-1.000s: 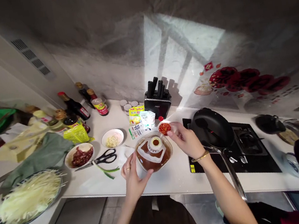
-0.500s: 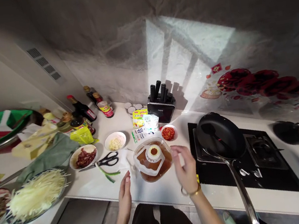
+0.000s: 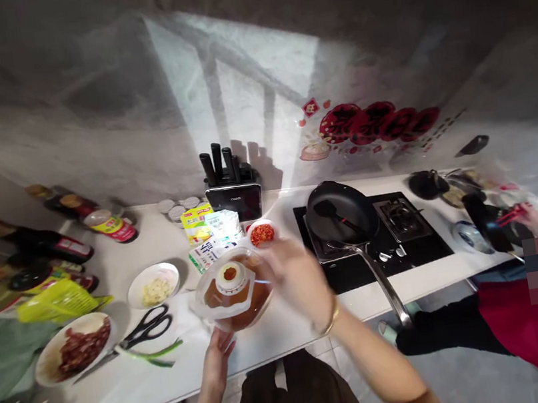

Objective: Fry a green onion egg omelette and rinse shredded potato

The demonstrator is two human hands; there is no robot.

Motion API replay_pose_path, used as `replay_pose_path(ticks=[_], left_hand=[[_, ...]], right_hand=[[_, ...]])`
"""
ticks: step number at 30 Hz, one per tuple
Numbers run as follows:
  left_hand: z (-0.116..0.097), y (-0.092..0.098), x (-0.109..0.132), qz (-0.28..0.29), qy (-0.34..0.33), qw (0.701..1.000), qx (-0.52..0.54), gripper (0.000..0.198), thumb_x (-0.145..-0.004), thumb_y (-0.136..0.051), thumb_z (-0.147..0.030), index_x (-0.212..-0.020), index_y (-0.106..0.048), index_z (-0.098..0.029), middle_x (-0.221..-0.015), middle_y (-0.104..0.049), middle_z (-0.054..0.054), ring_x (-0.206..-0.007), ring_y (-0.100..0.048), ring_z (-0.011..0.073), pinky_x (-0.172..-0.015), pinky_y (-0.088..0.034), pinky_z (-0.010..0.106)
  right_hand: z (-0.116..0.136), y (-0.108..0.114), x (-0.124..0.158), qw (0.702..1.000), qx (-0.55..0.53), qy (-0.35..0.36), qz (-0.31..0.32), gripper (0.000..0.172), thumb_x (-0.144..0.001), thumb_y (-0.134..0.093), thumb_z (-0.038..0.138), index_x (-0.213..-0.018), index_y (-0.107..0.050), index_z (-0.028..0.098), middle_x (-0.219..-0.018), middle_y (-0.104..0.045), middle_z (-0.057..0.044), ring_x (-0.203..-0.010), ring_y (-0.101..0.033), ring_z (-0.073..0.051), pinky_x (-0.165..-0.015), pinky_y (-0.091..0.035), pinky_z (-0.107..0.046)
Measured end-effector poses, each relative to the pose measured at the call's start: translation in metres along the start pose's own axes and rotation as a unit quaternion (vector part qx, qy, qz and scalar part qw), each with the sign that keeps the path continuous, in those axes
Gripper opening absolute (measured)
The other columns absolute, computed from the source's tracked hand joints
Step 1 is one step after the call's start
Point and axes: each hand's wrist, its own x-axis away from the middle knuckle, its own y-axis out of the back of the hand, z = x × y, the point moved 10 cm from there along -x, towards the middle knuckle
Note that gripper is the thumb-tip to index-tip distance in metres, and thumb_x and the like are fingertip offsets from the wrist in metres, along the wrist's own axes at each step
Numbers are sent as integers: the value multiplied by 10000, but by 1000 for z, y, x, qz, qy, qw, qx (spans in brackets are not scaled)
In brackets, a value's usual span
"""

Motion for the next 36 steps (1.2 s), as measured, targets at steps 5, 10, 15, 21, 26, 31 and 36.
replay_pose_path(ticks=[5, 10, 15, 21, 26, 31, 36], left_hand=[[22, 30, -3, -16, 28, 999, 12, 381, -868, -447, -344, -1202, -520, -176, -1307, -523, 112, -1217, -496, 235, -1046, -356, 421], [49, 35, 16, -15, 19, 999, -21, 397, -820, -503, -421, -1136, -559, -187, -1249, -567, 108, -1165, -536, 257, -1003, -388, 439], [80, -58, 65, 64, 1, 996, -65, 380, -745, -539, -443, -993, -637, -173, -1088, -660, 108, -1013, -618, 258, -859, -462, 385], [129, -255, 157, 263, -36, 950, -166, 442, -664, -579, -508, -936, -652, -168, -966, -683, 86, -886, -630, 236, -771, -446, 329], [168, -329, 200, 319, -57, 927, -187, 543, -724, -503, -628, -981, -618, -164, -990, -657, 94, -891, -607, 211, -764, -425, 305], [188, -347, 215, 313, -30, 931, -184, 670, -713, -438, -733, -997, -609, -151, -1010, -643, 120, -897, -604, 229, -701, -427, 295], [183, -359, 228, 304, -53, 933, -188, 621, -745, -436, -704, -911, -643, -143, -957, -652, 111, -919, -584, 238, -716, -435, 298]], right_hand=[[-287, 61, 83, 845, 260, -466, 50, 510, -886, -449, 437, -1172, -538, 24, -1147, -577, -268, -1134, -502, -393, -888, -398, -535], [-395, 19, 135, 823, 124, -508, 222, 512, -835, -494, 543, -897, -625, 52, -930, -655, -239, -934, -627, -323, -776, -462, -398], [-409, 2, 147, 860, -112, -441, 231, 393, -881, -411, 531, -848, -537, 160, -760, -670, -83, -607, -631, -153, -549, -478, -248], [-433, 81, 156, 967, 97, -206, 109, 228, -919, -389, 314, -1079, -464, 170, -847, -659, -100, -643, -642, -183, -541, -467, -258], [-463, 111, 228, 955, 280, -94, -19, 293, -933, -342, 344, -1044, -498, 123, -859, -635, -140, -753, -635, -242, -652, -486, -329], [-519, 79, 304, 956, 257, -133, -41, 372, -918, -320, 308, -1202, -443, 101, -922, -622, -155, -860, -613, -266, -729, -487, -372], [-556, 28, 329, 958, 195, -211, 8, 322, -874, -336, 289, -1087, -525, 138, -970, -639, -144, -906, -618, -291, -717, -471, -399]])
